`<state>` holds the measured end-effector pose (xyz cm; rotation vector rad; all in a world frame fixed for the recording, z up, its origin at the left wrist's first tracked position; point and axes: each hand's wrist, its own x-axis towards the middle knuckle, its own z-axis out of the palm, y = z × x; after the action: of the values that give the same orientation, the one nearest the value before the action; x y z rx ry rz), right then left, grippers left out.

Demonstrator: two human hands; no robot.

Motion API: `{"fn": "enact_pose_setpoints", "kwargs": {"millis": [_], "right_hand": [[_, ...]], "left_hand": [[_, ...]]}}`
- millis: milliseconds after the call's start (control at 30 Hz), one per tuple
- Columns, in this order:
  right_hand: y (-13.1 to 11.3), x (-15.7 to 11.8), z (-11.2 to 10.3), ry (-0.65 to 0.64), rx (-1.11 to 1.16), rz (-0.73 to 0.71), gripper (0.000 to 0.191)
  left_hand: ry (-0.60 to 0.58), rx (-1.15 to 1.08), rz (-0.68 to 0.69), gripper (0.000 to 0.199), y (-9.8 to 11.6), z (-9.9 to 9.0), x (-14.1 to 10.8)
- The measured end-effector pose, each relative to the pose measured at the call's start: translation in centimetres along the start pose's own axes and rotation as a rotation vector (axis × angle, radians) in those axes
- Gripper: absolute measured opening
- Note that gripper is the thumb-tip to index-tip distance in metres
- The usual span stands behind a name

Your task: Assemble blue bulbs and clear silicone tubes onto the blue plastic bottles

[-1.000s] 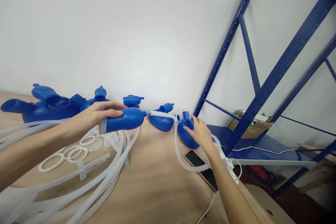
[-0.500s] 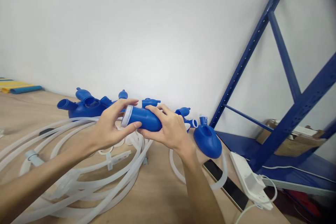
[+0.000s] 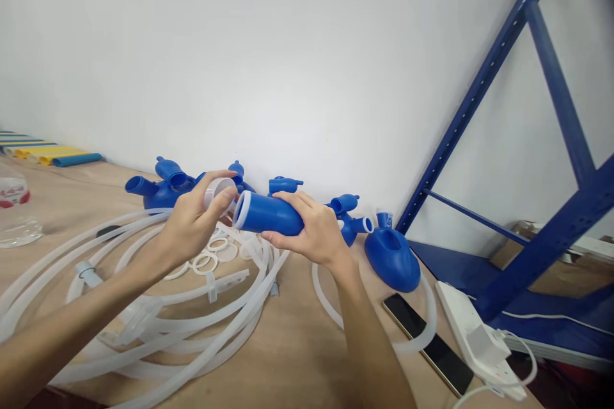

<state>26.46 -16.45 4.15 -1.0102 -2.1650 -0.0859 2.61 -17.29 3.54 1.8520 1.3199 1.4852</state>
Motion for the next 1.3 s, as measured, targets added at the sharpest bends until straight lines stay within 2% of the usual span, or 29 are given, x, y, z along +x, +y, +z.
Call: {"fn": "enact_pose_setpoints", "kwargs": {"millis": [100, 167, 233, 267, 333, 433, 467, 533, 600, 667, 733, 800, 867, 900, 933, 967, 1033, 1067, 1133, 1200, 1300], "right_hand": [[0.3, -0.1, -0.3, -0.032, 0.021, 0.024, 0.071], [0.6, 0.0, -0.3, -0.047, 0.035, 0.075, 0.073], [0.9, 0.2, 0.0, -0.070, 0.058, 0.113, 0.071], [1.0, 0.3, 0.2, -0.077, 0.071, 0.125, 0.068], [1.2, 0.6, 0.7, -0.082, 0.096, 0.140, 0.061], [1.2, 0.8, 1.5, -0.084, 0.141, 0.144, 0.056], [1.1, 0.8, 1.7, -0.086, 0.161, 0.141, 0.055], [1.0, 0.8, 1.8, -0.082, 0.200, 0.136, 0.054], [0.9, 0.8, 2.0, -0.087, 0.245, 0.137, 0.053], [0.7, 0.9, 2.2, -0.087, 0.278, 0.149, 0.052], [0.6, 1.0, 2.6, -0.082, 0.283, 0.175, 0.051], [0.7, 1.1, 2.9, -0.058, 0.233, 0.213, 0.052], [1.0, 1.2, 2.7, -0.009, 0.142, 0.265, 0.055], [1.3, 1.1, 2.4, 0.027, 0.095, 0.295, 0.056], [1.6, 1.1, 1.9, 0.069, 0.054, 0.319, 0.057], [2.0, 1.0, 1.3, 0.109, 0.022, 0.328, 0.057], [2.6, 0.6, 0.1, 0.134, -0.026, 0.288, 0.056], [2.8, 0.5, -0.4, 0.121, -0.053, 0.248, 0.056], [2.8, 0.2, -0.9, 0.045, -0.127, 0.167, 0.061], [2.4, 0.1, -0.5, -0.051, -0.196, 0.115, 0.066], [1.4, 0.2, 0.8, -0.143, -0.233, 0.049, 0.071]], "left_hand": [[-0.057, -0.143, -0.142, 0.076, -2.2, -0.7, 0.6], [-0.014, -0.074, -0.178, 0.091, -4.1, -1.3, 1.0], [0.048, 0.084, -0.089, 0.094, -5.5, -1.9, 1.1], [0.038, 0.141, -0.023, 0.085, -5.7, -2.1, 1.1], [-0.106, 0.183, 0.049, 0.062, -5.3, -2.2, 0.9], [-0.446, 0.080, -0.028, 0.050, -3.2, -1.7, 0.7], [-0.528, 0.033, -0.049, 0.049, -2.6, -1.5, 0.7], [-0.594, -0.013, -0.039, 0.045, -1.8, -1.0, 0.9], [-0.581, 0.028, 0.021, 0.041, -1.9, -0.7, 1.0], [-0.499, 0.098, 0.106, 0.038, -2.4, -0.4, 0.8], [-0.364, 0.150, 0.197, 0.040, -3.0, 0.0, 0.3], [-0.177, 0.194, 0.250, 0.042, -3.6, 0.4, -0.2], [-0.022, 0.243, 0.218, 0.044, -4.7, 0.5, -0.3], [0.006, 0.274, 0.164, 0.047, -5.5, 0.3, -0.2], [-0.022, 0.307, 0.099, 0.050, -6.5, -0.1, 0.1], [-0.104, 0.349, 0.030, 0.054, -7.6, -0.5, 0.5], [-0.357, 0.410, -0.050, 0.057, -10.0, -1.4, 1.3], [-0.403, 0.439, -0.067, 0.059, -11.0, -1.7, 1.6], [-0.359, 0.428, -0.053, 0.065, -11.7, -2.0, 1.7], [-0.268, 0.323, -0.009, 0.066, -10.7, -1.7, 1.1], [-0.283, 0.177, 0.148, 0.047, -6.8, -0.8, -0.1]]}}
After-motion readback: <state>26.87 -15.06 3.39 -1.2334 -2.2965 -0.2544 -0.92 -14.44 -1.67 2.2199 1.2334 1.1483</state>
